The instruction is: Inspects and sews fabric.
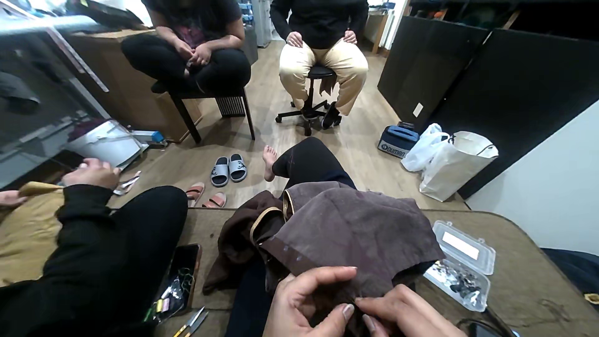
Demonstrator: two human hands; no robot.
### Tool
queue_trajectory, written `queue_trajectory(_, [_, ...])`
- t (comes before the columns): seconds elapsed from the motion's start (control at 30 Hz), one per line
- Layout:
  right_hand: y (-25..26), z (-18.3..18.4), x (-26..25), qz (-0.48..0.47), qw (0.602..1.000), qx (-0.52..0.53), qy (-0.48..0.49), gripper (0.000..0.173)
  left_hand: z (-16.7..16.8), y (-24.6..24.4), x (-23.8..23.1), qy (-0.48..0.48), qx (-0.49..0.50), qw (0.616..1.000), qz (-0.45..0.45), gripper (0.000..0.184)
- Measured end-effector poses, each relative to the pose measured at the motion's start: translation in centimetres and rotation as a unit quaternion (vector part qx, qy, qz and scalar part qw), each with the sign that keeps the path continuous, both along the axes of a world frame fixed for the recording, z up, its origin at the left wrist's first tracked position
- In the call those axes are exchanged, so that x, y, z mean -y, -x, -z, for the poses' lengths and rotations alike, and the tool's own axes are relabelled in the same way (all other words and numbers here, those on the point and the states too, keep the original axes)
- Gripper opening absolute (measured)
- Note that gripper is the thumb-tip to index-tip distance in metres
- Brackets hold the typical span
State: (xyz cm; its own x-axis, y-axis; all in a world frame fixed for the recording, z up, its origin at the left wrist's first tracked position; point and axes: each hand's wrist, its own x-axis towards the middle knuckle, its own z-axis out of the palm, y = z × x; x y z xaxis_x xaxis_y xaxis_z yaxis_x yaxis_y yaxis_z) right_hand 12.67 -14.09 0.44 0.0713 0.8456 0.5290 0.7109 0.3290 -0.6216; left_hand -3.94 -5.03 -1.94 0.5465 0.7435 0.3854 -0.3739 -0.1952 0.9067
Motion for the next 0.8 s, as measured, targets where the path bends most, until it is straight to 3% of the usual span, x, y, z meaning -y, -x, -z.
queue_trajectory(0.2, [0.3, 0.6, -0.3, -0.026, 0.993, 0.021, -0.114, 0.016, 0.5, -0.1, -0.1, -0.163, -0.057, 0.984, -0.045, 0.028])
queue_trajectory(0.33, [0.6, 1.3, -0.9, -0.038, 0.985, 0.050, -0.163, 0.012, 0.4, -0.2, 0.0, -0.172, -0.064, 0.983, -0.028, 0.025])
queue_trajectory(0.47, [0.6, 1.8, -1.7, -0.028, 0.987, 0.064, -0.146, 0.017, 0.3, -0.1, 0.0, -0.166, -0.067, 0.984, -0.019, 0.028])
queue_trajectory(0.53, [0.3, 1.7, -1.8, -0.039, 0.991, 0.019, -0.129, 0.020, 0.2, -0.1, 0.0, -0.142, -0.064, 0.988, -0.021, 0.031])
queue_trajectory(0.6, [-0.5, 1.7, -1.7, -0.056, 0.991, -0.008, -0.124, 0.027, -0.2, 0.2, 0.1, -0.060, -0.032, 0.998, -0.005, 0.041])
queue_trajectory(0.7, [-1.8, 2.1, -1.6, -0.055, 0.982, 0.091, -0.157, 0.039, -1.3, 1.2, -0.6, 0.106, 0.029, 0.989, 0.102, 0.053])
queue_trajectory(0.77, [-2.2, 2.4, -1.7, -0.043, 0.972, 0.147, -0.181, 0.017, -1.3, 2.0, -1.4, 0.142, 0.032, 0.970, 0.193, 0.056])
queue_trajectory(0.8, [-2.3, 2.5, -1.7, -0.047, 0.972, 0.136, -0.185, 0.007, -1.4, 2.2, -1.6, 0.108, 0.004, 0.973, 0.203, 0.058])
